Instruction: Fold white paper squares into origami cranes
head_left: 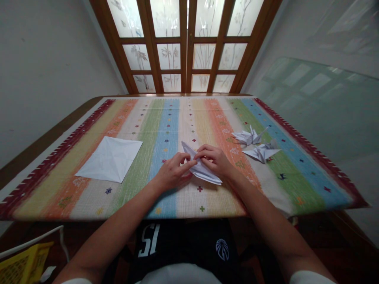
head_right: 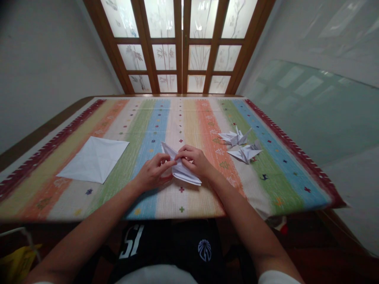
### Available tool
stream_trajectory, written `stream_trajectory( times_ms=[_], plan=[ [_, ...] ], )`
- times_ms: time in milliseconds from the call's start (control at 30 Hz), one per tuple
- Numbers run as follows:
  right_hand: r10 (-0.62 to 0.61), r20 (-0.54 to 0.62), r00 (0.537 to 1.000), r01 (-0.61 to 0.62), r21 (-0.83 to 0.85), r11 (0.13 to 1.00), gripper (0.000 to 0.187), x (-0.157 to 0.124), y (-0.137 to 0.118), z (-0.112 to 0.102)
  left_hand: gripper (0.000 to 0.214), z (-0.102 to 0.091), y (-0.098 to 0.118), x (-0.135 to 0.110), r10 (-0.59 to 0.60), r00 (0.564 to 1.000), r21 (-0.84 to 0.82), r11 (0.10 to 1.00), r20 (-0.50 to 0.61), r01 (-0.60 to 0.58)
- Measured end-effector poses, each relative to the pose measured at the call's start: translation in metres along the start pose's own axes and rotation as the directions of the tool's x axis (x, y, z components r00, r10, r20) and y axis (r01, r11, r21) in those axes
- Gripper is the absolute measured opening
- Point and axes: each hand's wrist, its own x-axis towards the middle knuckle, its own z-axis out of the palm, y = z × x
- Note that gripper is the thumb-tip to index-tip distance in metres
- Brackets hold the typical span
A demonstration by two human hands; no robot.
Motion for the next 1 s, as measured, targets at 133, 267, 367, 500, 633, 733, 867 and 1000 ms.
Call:
stream_trajectory(
  times_ms=[133, 267, 367, 500, 633, 733, 867, 1000],
  plan=[
    [-0.045, 0.017, 0.999, 0.045, -0.04, 0.998, 0.039, -0.001, 0.002, -0.004, 0.038, -0.004, -0.001, -0.001, -0.014, 0.999, 0.02, 1.0, 0.032, 0.013],
    [-0.112, 0.063, 0.992, 0.118, -0.088, 0.989, 0.047, -0.004, 0.009, -0.009, 0.02, -0.01, -0.002, -0.001, -0.071, 0.996, -0.023, 0.997, 0.046, 0.072],
    [-0.141, 0.077, 0.987, 0.153, -0.181, 0.972, 0.042, -0.007, 0.011, -0.012, 0.019, -0.012, -0.004, -0.001, -0.101, 0.994, -0.052, 0.993, 0.048, 0.103],
    [-0.17, 0.139, 0.976, 0.205, -0.301, 0.931, 0.031, -0.008, 0.005, -0.012, 0.023, -0.013, -0.005, -0.001, -0.085, 0.995, -0.094, 0.992, 0.06, 0.09],
    [-0.125, 0.233, 0.964, 0.202, -0.343, 0.917, 0.032, -0.008, -0.002, -0.009, 0.028, -0.014, -0.005, -0.001, -0.036, 0.996, -0.103, 0.994, 0.078, 0.044],
    [-0.071, 0.27, 0.96, 0.17, -0.362, 0.917, 0.027, -0.008, -0.004, -0.007, 0.026, -0.015, -0.004, -0.001, -0.03, 0.996, -0.111, 0.993, 0.086, 0.039],
    [-0.025, 0.213, 0.977, 0.098, -0.34, 0.935, 0.022, -0.008, -0.005, -0.009, 0.022, -0.018, -0.004, -0.001, -0.026, 0.993, -0.105, 0.994, 0.115, 0.038],
    [-0.036, 0.162, 0.986, 0.08, -0.271, 0.959, 0.016, -0.009, -0.002, -0.016, 0.018, -0.021, -0.006, 0.0, -0.025, 0.993, -0.112, 0.993, 0.112, 0.038]
  ],
)
